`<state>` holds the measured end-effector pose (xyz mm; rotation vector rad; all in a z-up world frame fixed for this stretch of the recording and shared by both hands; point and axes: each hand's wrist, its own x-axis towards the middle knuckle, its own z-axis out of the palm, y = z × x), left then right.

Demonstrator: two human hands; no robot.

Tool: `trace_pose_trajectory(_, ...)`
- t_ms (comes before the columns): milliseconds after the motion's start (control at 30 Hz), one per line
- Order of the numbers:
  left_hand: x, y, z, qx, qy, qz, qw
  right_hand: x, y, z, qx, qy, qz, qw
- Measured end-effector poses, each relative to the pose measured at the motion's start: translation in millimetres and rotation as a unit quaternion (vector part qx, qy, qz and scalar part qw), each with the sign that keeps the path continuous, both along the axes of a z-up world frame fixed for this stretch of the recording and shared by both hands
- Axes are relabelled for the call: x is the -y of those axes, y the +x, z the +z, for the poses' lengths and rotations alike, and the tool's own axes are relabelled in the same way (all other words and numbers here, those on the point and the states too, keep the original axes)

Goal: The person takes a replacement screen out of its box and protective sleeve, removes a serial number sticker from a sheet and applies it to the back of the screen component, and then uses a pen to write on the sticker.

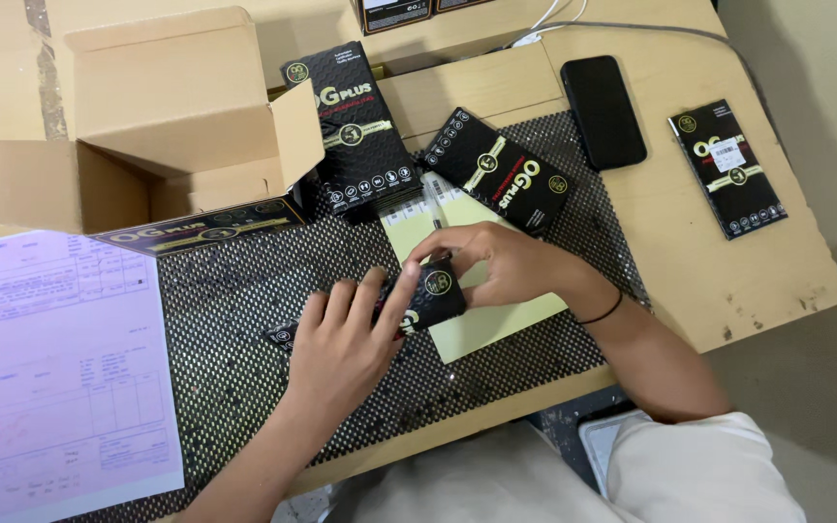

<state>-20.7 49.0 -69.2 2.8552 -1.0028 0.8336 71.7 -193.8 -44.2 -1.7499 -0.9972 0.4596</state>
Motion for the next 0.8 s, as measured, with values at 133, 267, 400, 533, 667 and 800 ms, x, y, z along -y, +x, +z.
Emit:
trace_pose_trajectory(133, 4.9, -0.7, -4.1, -0.029, -0.048, 0.036, 0.998, 7.5, 13.7, 0.7, 0.001, 0.03, -0.022, 0.999)
trace_pose_trajectory(267, 7.0, 1.4, -0.7, -0.037, -0.136, 0.1, 0.985, 36.6, 37.2, -45.0, -0.027, 0.161, -0.306, 0.938)
trace_pose_trajectory(400, 8.0, 2.2, 1.0, -0.081, -0.124, 0.112, 0.983, 34.9, 42.3, -20.9, -0.059, 0.352, -0.491, 0.795)
trace_pose_trajectory(533, 14.7, -2.4, 0.8, -0.105, -0.173, 0.08, 0.976, 25.9, 30.7, -22.5, -0.026, 0.324, -0.494, 0.806)
trace_pose_trajectory(667, 22.4, -7.8, 0.1, -0.369, -0.517, -0.086, 0.768, 13.2, 9.5, -33.4, 0.028, 0.19, -0.405, 0.894)
trace_pose_trajectory(800, 27.6, -6.5, 9.9, -0.412, -0.599, -0.075, 0.683, -17.2, -19.1, 0.8, 0.0, 0.186, -0.368, 0.911)
